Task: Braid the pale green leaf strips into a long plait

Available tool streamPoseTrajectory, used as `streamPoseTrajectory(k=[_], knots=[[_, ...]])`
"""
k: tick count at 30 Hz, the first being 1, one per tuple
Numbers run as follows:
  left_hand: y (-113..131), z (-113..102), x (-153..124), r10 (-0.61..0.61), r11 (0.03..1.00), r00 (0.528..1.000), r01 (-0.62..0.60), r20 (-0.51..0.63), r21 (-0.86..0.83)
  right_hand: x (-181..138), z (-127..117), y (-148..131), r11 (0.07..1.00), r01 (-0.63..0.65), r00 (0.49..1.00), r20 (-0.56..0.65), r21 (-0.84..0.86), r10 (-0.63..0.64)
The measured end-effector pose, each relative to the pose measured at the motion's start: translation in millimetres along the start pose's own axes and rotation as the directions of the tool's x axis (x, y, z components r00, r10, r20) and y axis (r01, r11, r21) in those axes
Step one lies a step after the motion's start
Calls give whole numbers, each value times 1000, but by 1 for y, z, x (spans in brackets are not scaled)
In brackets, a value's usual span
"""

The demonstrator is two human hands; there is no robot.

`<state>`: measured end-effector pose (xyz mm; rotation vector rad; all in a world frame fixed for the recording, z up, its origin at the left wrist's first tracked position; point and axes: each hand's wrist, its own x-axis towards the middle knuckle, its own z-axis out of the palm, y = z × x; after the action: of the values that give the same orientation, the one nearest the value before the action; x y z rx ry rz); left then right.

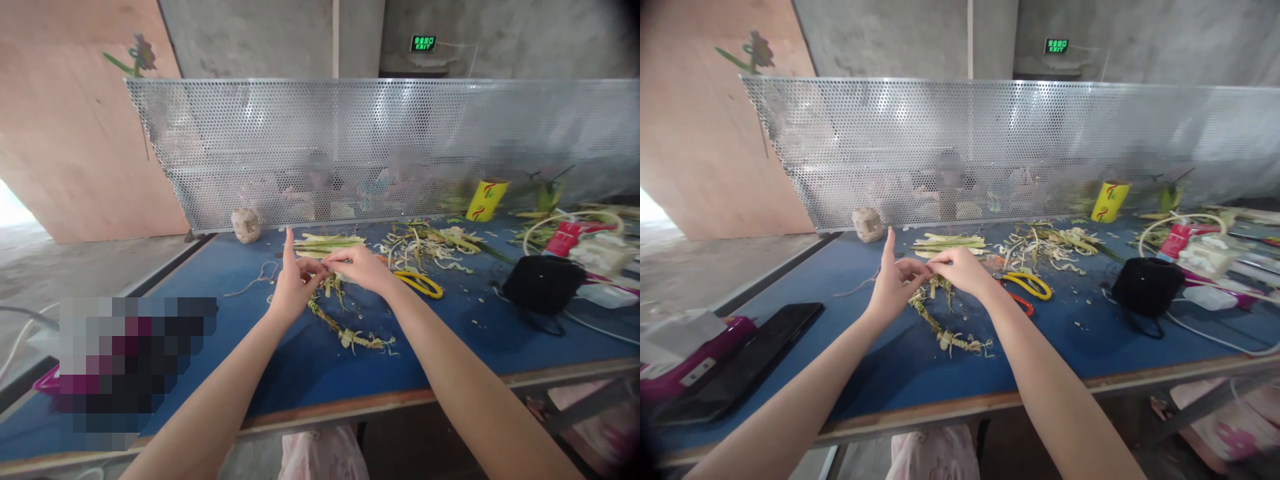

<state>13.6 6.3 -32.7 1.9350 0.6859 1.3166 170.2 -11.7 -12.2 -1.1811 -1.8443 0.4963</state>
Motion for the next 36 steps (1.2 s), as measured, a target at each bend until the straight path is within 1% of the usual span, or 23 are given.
streamPoseTrajectory(k=[3, 6, 8, 11, 13, 17, 20, 23, 26, 32, 36], knots=[[-1, 1, 1, -41, 996, 999, 42, 17, -74, -2, 0, -2, 1000, -7, 1000, 1, -29, 7], [-1, 1, 2, -83, 989, 996, 82, -7, -120, -4, 1, -5, 998, 7, 1000, -9, -67, -7], [0, 1, 2, -113, 983, 993, 107, -37, -149, -5, 2, -7, 990, 62, 996, -51, -125, -69], [0, 0, 3, -171, 962, 982, 151, -74, -226, -5, 4, -5, 947, 195, 967, -112, -257, -230], [-1, 0, 4, -202, 942, 976, 170, -87, -288, -5, 6, -4, 916, 250, 949, -108, -314, -296], [-3, -1, 5, -251, 908, 961, 192, -118, -373, -9, 8, -5, 886, 286, 945, -47, -366, -324], [-5, -2, 5, -290, 891, 948, 217, -132, -399, -12, 9, -9, 855, 309, 933, -39, -416, -357], [-6, -2, 5, -293, 884, 948, 220, -124, -412, -12, 10, -10, 833, 331, 919, -48, -443, -390], [-5, -1, 4, -293, 884, 949, 222, -117, -411, -11, 11, -8, 816, 342, 909, -56, -466, -413], [0, 1, 2, -341, 859, 933, 259, -116, -442, -12, 9, -4, 758, 399, 876, -29, -517, -481], [0, 1, 3, -340, 856, 931, 250, -130, -452, -13, 9, -4, 780, 401, 868, -74, -480, -491]])
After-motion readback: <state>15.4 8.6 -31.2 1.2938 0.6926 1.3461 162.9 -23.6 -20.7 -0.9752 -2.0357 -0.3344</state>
